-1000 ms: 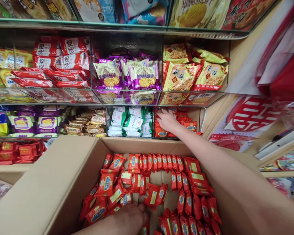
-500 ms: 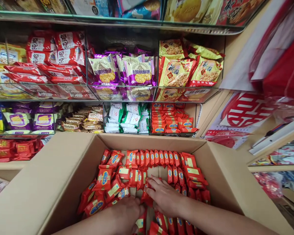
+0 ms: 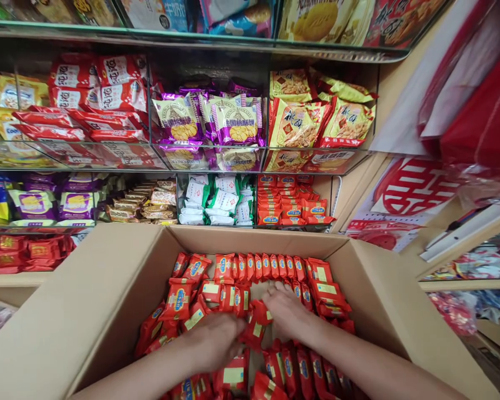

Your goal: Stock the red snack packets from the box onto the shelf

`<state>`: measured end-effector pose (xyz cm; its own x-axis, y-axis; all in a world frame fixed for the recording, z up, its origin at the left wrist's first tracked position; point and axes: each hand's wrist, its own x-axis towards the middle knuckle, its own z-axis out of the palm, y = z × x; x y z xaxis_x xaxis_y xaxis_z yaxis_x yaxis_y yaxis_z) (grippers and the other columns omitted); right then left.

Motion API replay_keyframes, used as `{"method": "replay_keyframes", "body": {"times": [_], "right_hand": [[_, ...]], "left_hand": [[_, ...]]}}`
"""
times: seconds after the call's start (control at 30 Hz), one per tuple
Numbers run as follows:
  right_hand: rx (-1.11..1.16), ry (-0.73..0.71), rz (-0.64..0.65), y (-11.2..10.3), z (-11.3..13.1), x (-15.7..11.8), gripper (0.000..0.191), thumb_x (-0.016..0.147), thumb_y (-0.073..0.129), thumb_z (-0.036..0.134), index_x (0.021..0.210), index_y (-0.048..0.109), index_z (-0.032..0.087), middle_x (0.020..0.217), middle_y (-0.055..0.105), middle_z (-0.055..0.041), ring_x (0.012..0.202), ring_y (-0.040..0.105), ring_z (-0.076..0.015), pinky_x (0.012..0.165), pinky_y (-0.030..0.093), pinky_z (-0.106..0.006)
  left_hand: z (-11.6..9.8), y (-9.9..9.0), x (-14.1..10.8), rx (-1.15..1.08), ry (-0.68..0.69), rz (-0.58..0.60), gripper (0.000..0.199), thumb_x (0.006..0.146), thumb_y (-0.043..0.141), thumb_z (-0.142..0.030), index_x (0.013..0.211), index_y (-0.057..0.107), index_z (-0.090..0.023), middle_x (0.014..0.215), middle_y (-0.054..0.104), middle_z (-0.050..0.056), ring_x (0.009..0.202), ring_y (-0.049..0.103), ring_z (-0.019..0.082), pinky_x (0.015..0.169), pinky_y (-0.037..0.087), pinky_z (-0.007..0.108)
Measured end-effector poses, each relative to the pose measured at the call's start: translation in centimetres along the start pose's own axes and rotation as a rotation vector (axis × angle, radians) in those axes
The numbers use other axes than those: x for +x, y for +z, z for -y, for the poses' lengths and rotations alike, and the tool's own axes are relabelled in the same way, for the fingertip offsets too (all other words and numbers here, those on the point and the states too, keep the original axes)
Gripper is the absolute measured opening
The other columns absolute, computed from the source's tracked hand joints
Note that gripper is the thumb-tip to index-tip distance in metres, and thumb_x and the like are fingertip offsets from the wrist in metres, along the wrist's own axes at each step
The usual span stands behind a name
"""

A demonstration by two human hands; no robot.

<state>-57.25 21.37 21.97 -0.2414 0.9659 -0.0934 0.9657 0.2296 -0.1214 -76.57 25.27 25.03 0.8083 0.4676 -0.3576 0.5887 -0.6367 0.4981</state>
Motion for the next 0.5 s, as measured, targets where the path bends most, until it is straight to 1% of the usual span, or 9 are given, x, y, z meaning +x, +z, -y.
{"method": "replay_keyframes", "body": {"times": [0.07, 0.1, 0.13, 0.2, 0.27, 0.3, 0.37, 0.43, 0.5], "right_hand": [[0.169, 0.032, -0.061, -1.7, -0.1, -0.2, 0.035, 0.063, 0.064, 0.023, 0.095, 0.055, 0.014, 0.092, 0.06, -0.0099, 0.085, 0.054, -0.0235, 0.073, 0.043, -0.034], [0.273, 0.042, -0.085, -2.6, -0.1, -0.3, 0.031, 0.067, 0.062, 0.028, 0.094, 0.055, 0.015, 0.089, 0.06, -0.0083, 0.081, 0.055, -0.0214, 0.069, 0.043, -0.032], [0.38, 0.051, -0.101, -3.3, -0.1, -0.4, 0.028, 0.07, 0.06, 0.033, 0.092, 0.055, 0.016, 0.086, 0.061, -0.0065, 0.077, 0.056, -0.0197, 0.066, 0.043, -0.03], [0.582, 0.064, -0.129, -4.1, 0.0, -0.6, 0.028, 0.071, 0.06, 0.038, 0.09, 0.055, 0.017, 0.085, 0.062, -0.0038, 0.075, 0.057, -0.0183, 0.066, 0.043, -0.029], [0.777, 0.058, -0.133, -4.3, 0.1, -0.7, 0.034, 0.068, 0.064, 0.04, 0.093, 0.056, 0.018, 0.091, 0.063, -0.0028, 0.082, 0.057, -0.0191, 0.072, 0.044, -0.03], [0.883, 0.05, -0.123, -4.2, 0.2, -0.8, 0.037, 0.067, 0.064, 0.04, 0.096, 0.056, 0.018, 0.094, 0.063, -0.0026, 0.085, 0.057, -0.0193, 0.075, 0.044, -0.031], [1.083, 0.04, -0.088, -3.9, 0.3, -0.9, 0.036, 0.071, 0.061, 0.042, 0.097, 0.057, 0.018, 0.096, 0.063, -0.0026, 0.087, 0.057, -0.0188, 0.077, 0.044, -0.031], [1.223, 0.067, -0.083, -3.6, 0.4, -0.9, 0.034, 0.076, 0.055, 0.044, 0.095, 0.058, 0.017, 0.092, 0.064, -0.0025, 0.084, 0.058, -0.0176, 0.076, 0.045, -0.03], [1.279, 0.117, -0.109, -3.5, 0.4, -0.9, 0.035, 0.078, 0.05, 0.047, 0.094, 0.059, 0.017, 0.088, 0.064, -0.0026, 0.08, 0.059, -0.0169, 0.073, 0.046, -0.03]], "left_hand": [[-0.1, -0.6, 0.5, -0.164, -0.012, -0.205, 0.048, 0.075, 0.052, -0.031, 0.121, 0.045, -0.019, 0.114, 0.056, 0.011, 0.102, 0.053, 0.026, 0.086, 0.041, 0.037], [-0.3, -1.0, 0.8, -0.299, -0.01, -0.28, 0.055, 0.076, 0.052, -0.034, 0.127, 0.038, -0.018, 0.118, 0.052, 0.012, 0.102, 0.053, 0.024, 0.086, 0.041, 0.036], [-0.6, -1.2, 1.1, -0.46, -0.009, -0.3, 0.059, 0.076, 0.053, -0.037, 0.128, 0.035, -0.016, 0.114, 0.054, 0.012, 0.095, 0.056, 0.022, 0.08, 0.045, 0.033], [-1.1, -1.7, 1.6, -0.799, 0.029, -0.312, 0.062, 0.073, 0.058, -0.038, 0.126, 0.034, -0.015, 0.106, 0.058, 0.01, 0.079, 0.059, 0.016, 0.069, 0.047, 0.028], [-1.4, -1.9, 1.8, -1.024, 0.035, -0.323, 0.051, 0.071, 0.062, -0.038, 0.113, 0.047, -0.014, 0.09, 0.062, 0.005, 0.068, 0.059, 0.011, 0.06, 0.047, 0.022], [-1.5, -2.0, 1.9, -1.104, 0.022, -0.318, 0.044, 0.069, 0.064, -0.038, 0.104, 0.053, -0.013, 0.083, 0.063, 0.003, 0.064, 0.058, 0.01, 0.056, 0.046, 0.02], [-1.6, -2.1, 1.7, -1.239, -0.027, -0.288, 0.035, 0.066, 0.067, -0.038, 0.087, 0.058, -0.012, 0.071, 0.063, 0.001, 0.057, 0.059, 0.009, 0.052, 0.044, 0.017], [-1.6, -2.2, 1.5, -1.36, -0.075, -0.268, 0.032, 0.064, 0.07, -0.037, 0.081, 0.058, -0.013, 0.068, 0.063, 0.0, 0.056, 0.06, 0.009, 0.051, 0.044, 0.016], [-1.6, -2.3, 1.4, -1.445, -0.102, -0.276, 0.03, 0.063, 0.071, -0.034, 0.082, 0.058, -0.013, 0.069, 0.064, 0.0, 0.056, 0.062, 0.009, 0.052, 0.045, 0.016]]}}
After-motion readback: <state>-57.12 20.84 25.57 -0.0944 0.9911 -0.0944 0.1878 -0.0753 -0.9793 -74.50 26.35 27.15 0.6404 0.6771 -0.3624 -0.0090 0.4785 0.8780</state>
